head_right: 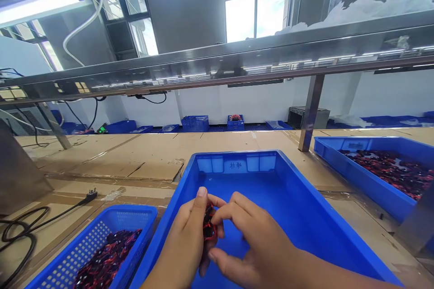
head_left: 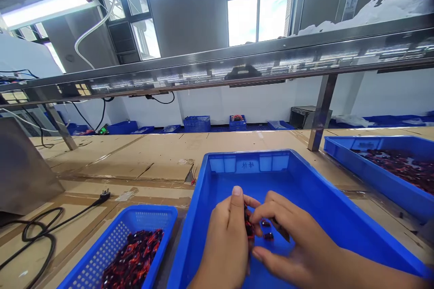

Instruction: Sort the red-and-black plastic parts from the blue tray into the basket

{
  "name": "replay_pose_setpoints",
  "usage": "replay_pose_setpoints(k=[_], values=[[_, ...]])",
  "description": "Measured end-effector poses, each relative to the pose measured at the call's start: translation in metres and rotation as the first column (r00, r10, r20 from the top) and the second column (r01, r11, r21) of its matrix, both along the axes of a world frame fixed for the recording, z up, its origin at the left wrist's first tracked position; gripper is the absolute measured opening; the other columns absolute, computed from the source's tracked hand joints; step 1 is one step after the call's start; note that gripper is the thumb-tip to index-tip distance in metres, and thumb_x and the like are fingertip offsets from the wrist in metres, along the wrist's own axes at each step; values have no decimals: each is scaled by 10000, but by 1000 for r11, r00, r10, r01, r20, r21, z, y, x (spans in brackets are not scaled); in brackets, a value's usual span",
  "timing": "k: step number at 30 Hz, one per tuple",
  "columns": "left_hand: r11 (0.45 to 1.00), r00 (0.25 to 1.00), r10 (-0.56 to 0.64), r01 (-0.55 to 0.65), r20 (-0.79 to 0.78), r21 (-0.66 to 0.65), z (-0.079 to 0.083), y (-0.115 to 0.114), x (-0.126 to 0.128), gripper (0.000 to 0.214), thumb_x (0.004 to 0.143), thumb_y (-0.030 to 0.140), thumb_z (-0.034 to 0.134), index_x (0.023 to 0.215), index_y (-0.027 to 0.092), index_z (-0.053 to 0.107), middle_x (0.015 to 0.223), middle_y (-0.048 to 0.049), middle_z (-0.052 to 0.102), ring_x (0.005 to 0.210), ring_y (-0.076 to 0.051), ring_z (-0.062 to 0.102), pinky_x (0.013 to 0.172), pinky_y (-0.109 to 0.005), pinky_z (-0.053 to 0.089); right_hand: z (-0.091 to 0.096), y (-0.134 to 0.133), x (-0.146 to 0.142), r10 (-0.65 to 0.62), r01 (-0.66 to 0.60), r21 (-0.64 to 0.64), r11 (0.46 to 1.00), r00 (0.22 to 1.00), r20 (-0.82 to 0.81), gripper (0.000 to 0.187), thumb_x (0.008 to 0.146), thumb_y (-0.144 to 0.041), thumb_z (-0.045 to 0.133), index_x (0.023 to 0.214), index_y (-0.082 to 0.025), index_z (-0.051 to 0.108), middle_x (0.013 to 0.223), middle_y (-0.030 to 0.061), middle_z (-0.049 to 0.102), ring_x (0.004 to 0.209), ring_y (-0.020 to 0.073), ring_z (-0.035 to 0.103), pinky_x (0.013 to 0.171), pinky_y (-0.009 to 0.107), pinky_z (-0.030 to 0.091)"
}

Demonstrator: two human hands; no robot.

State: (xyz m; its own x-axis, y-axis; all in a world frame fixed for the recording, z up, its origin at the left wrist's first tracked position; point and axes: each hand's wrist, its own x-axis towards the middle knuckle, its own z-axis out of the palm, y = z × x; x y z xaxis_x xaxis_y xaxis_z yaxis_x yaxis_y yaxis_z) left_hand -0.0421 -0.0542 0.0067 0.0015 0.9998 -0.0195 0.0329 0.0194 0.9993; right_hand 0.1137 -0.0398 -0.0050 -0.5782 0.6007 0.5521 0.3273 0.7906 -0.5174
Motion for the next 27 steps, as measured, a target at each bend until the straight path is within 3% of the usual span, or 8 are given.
replay_pose_setpoints(k=[6, 9, 14, 17, 19, 21, 24, 27], values=[[992, 992, -79, 87, 101, -86, 5, -1, 1, 697, 871, 714, 344, 1081, 116, 636, 669, -39, 641, 355, -102, 447, 302, -195, 297, 5, -1, -1, 21, -20, 19, 1000, 998, -54, 240, 769, -151, 713, 915, -255, 553, 788, -15, 618, 709, 158, 549, 577, 250, 417], [986, 977, -101, 123, 189, -111, 8, -1, -1, 685, 881, 682, 373, 1147, 96, 609, 679, -42, 634, 390, -100, 471, 317, -178, 313, 13, -7, 3, 14, -11, 34, 999, 996, -84, 158, 797, -197, 708, 882, -262, 592, 745, -4, 623, 651, 160, 546, 558, 261, 423], [955, 851, -292, 289, 436, 75, 6, 4, -7, 537, 942, 445, 396, 1268, 49, 554, 475, 17, 519, 339, -83, 373, 363, -185, 324, 16, -15, 13, -1, -98, -204, 974, 901, -433, 191, 861, -449, 637, 914, -268, 614, 740, 5, 518, 615, 156, 490, 531, 266, 408], [859, 642, -502, 450, 580, 244, 1, 6, -12, 506, 936, 316, 377, 1354, 64, 509, 409, 55, 417, 328, -79, 306, 380, -180, 325, 13, -10, 17, -42, -289, -430, 856, 788, -614, 336, 862, -562, 582, 866, -227, 568, 704, -27, 430, 523, 105, 390, 482, 239, 332], [774, 496, -609, 541, 619, 328, -1, 5, -16, 492, 929, 275, 358, 1339, 76, 541, 421, 59, 380, 344, -70, 284, 413, -172, 330, 11, -1, 17, -100, -368, -555, 746, 762, -640, 314, 873, -523, 581, 862, -211, 543, 659, -50, 397, 470, 76, 329, 450, 218, 272], [701, 392, -676, 604, 624, 379, -2, 4, -18, 492, 924, 247, 325, 1310, 73, 575, 439, 56, 362, 357, -67, 275, 441, -169, 335, 10, 8, 15, -147, -382, -625, 680, 765, -627, 236, 897, -430, 572, 860, -200, 538, 623, -61, 385, 461, 70, 305, 436, 203, 240], [639, 318, -728, 635, 607, 434, -3, 2, -21, 505, 904, 203, 292, 1264, 36, 604, 429, 57, 336, 344, -65, 246, 437, -164, 314, 11, 18, 10, -186, -442, -670, 596, 736, -651, 210, 906, -371, 527, 799, -191, 531, 617, -56, 363, 490, 82, 288, 410, 190, 212], [611, 310, -755, 652, 577, 450, -5, 1, -22, 500, 880, 198, 318, 1245, 26, 615, 426, 52, 351, 344, -71, 252, 435, -170, 306, 13, 21, 9, -232, -586, -694, 419, 670, -705, 240, 869, -386, 479, 727, -194, 502, 652, -41, 361, 499, 93, 316, 369, 183, 198]])
